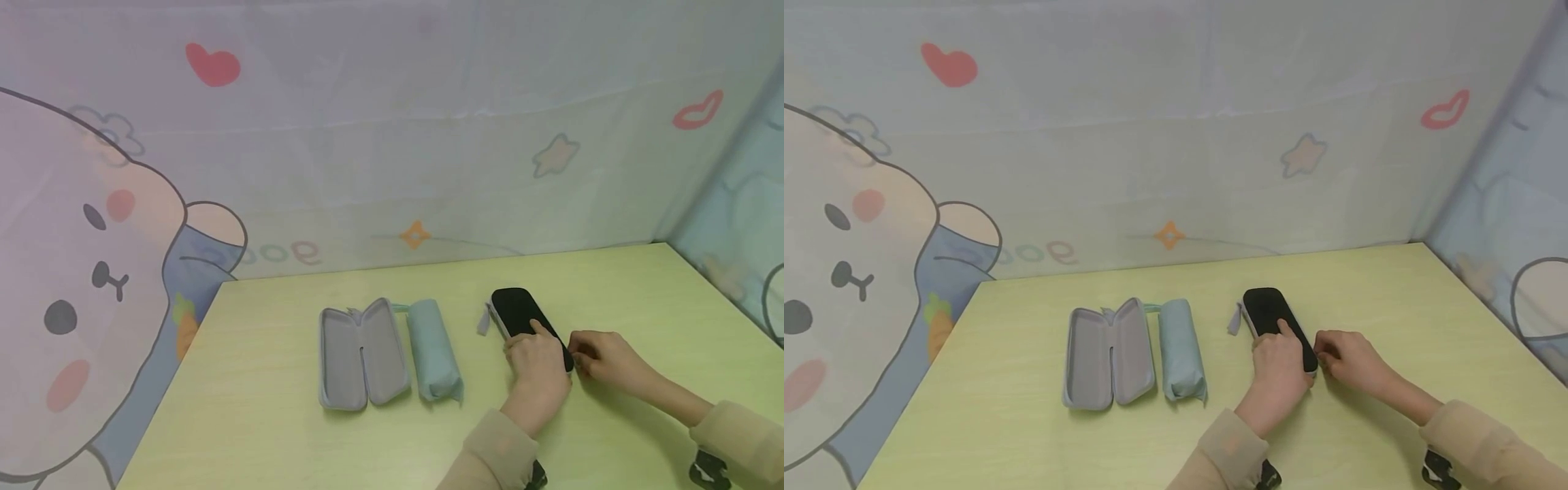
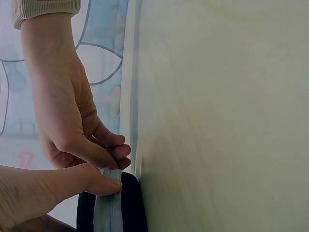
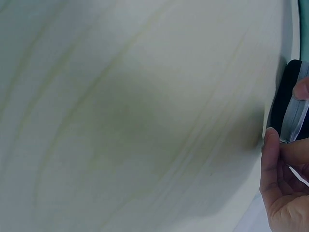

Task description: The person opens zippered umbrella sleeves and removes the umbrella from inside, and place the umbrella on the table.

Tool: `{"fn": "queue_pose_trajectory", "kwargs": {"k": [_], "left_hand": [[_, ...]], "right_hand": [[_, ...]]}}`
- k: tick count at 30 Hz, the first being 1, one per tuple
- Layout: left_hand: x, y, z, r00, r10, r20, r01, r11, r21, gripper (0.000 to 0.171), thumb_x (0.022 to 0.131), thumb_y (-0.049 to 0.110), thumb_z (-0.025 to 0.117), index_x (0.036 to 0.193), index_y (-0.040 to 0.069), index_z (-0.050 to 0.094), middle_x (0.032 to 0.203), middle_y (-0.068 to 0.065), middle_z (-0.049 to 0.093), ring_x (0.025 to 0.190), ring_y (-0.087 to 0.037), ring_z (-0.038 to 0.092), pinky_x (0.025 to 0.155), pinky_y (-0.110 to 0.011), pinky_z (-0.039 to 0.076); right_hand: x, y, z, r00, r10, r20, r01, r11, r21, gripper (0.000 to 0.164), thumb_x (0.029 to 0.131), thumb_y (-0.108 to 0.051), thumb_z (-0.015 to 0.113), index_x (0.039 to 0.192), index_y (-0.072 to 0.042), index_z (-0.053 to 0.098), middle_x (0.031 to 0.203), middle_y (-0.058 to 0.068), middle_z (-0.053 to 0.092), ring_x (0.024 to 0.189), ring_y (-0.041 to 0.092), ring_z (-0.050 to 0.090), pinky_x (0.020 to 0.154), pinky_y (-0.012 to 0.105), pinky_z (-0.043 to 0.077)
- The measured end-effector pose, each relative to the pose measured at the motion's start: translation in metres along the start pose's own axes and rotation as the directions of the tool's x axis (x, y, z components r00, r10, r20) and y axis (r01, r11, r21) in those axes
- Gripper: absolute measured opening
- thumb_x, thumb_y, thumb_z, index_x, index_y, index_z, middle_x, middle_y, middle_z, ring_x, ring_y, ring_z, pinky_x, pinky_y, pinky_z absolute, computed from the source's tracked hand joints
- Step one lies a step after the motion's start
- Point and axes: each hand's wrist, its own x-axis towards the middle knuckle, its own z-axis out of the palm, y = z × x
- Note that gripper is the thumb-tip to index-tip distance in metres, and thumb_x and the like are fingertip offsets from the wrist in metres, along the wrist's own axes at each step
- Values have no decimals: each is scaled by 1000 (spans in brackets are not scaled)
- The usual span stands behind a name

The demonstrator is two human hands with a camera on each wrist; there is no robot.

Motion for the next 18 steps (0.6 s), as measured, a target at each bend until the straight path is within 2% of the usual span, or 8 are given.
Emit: {"fn": "queue_pose_trajectory", "kwargs": {"k": [5,10,12,18], "left_hand": [[-1,3,-1,1000,-18,9,18,1000,2,75,78,68,60,142,33,44,113,-5,69,92,-15,69,49,-22,37],[1,7,-2,999,-37,26,38,999,-24,66,84,61,58,141,33,44,115,-6,68,98,-19,68,63,-25,50],[1,8,-3,998,-47,39,49,998,-33,64,85,59,58,142,33,44,116,-7,68,100,-20,67,66,-26,52],[1,12,-5,996,-69,51,71,997,-35,65,85,58,59,142,32,44,116,-8,68,101,-20,67,61,-26,47]], "right_hand": [[-2,1,1,1000,10,-2,-10,1000,-3,35,77,12,59,70,-22,56,57,-17,50,55,-6,40,55,19,36],[-4,1,1,1000,13,-13,-12,1000,6,35,75,13,58,70,-22,55,56,-17,49,54,-6,41,55,19,36],[-4,1,0,1000,11,-16,-11,1000,8,35,75,13,58,70,-21,55,56,-17,49,54,-6,41,55,19,36],[-6,1,0,1000,22,-8,-22,999,25,33,77,13,57,71,-20,55,56,-16,50,53,-6,41,55,19,36]]}}
